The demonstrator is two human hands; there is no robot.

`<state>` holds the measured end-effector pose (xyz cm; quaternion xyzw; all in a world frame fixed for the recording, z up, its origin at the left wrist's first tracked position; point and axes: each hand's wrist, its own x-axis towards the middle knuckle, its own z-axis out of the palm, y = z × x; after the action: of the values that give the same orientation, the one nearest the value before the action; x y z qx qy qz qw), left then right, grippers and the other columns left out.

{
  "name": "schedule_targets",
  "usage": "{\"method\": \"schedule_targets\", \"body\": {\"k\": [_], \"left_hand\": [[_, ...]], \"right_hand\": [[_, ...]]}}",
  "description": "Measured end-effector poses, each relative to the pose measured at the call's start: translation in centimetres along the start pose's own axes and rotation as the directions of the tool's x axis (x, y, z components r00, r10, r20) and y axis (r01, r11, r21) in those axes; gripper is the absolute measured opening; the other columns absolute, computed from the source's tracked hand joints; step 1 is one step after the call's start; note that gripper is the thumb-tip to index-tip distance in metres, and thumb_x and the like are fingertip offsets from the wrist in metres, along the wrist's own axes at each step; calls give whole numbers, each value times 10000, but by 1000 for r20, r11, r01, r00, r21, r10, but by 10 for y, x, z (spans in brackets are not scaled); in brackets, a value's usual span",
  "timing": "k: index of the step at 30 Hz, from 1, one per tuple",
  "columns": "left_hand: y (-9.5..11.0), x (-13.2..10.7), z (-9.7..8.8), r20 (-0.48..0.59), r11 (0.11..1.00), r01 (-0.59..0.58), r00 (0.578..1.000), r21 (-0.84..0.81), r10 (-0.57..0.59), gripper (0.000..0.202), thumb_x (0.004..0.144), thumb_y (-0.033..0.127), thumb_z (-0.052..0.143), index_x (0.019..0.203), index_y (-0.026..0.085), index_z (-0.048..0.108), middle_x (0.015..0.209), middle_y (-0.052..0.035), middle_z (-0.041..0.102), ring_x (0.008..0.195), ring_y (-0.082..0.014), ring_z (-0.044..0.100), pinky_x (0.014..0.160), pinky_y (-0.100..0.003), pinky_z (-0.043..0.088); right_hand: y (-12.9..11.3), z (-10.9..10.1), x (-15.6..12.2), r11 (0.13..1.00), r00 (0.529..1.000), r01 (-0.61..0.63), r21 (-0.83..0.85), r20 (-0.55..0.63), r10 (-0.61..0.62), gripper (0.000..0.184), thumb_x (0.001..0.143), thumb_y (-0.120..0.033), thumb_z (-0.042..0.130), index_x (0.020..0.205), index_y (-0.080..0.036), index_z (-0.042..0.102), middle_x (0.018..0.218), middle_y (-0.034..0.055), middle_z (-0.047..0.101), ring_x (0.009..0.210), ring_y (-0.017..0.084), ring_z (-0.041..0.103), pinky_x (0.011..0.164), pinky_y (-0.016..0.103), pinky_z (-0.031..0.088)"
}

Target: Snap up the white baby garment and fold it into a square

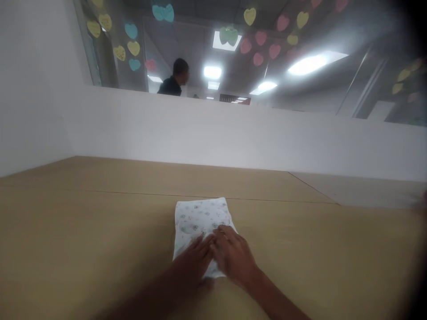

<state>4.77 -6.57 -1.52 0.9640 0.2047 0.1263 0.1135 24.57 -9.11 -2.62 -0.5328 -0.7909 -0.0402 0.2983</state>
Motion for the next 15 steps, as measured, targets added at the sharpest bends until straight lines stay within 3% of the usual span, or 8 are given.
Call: {"method": "schedule_targets", "body": {"k": [2, 5, 9, 12, 15], "left_hand": [[0, 1, -9, -24, 993, 47, 998, -105, -50, 587, 979, 419, 402, 1509, 220, 246, 1574, -85, 253, 1452, -251, 232, 1218, -438, 226], [-5, -5, -11, -42, 989, 108, 993, -103, -112, 528, 1006, 344, 324, 1517, 262, 220, 1580, -31, 242, 1463, -226, 197, 1233, -438, 178], [-16, -23, -4, -30, 994, 107, 994, 14, -107, 647, 981, 440, 390, 1535, 279, 97, 1595, -32, 167, 1474, -287, 114, 1214, -531, 153], [-22, -40, -6, -53, 983, 183, 982, 31, -182, 644, 972, 481, 397, 1529, 289, 137, 1588, -47, 165, 1461, -304, 165, 1191, -529, 232], [-28, -54, -12, -77, 970, 241, 968, 38, -238, 563, 1002, 420, 339, 1521, 323, 143, 1584, -22, 170, 1457, -267, 196, 1198, -496, 234]], "right_hand": [[-3, 4, -5, 988, 985, 146, 46, 82, -149, 562, 937, -359, 433, 1455, -150, 367, 1468, 161, 459, 1358, 300, 424, 1098, 462, 421], [-2, 10, -8, 980, 958, 177, 91, 213, -193, 773, 932, -476, 428, 1535, -118, 104, 1578, 151, 250, 1453, 310, 254, 1174, 490, 319], [4, 9, -10, 989, 948, 120, 84, 286, -140, 867, 894, -604, 442, 1529, -102, 133, 1592, 154, 172, 1471, 329, 172, 1197, 503, 263], [14, 1, -16, 997, 945, 48, 52, 320, -62, 796, 921, -593, 392, 1523, -116, 183, 1591, 141, 170, 1472, 315, 178, 1198, 495, 258], [26, -7, -25, 999, 938, -36, -14, 344, 38, 798, 925, -619, 349, 1522, -114, 187, 1592, 134, 162, 1473, 308, 179, 1198, 515, 241]]}}
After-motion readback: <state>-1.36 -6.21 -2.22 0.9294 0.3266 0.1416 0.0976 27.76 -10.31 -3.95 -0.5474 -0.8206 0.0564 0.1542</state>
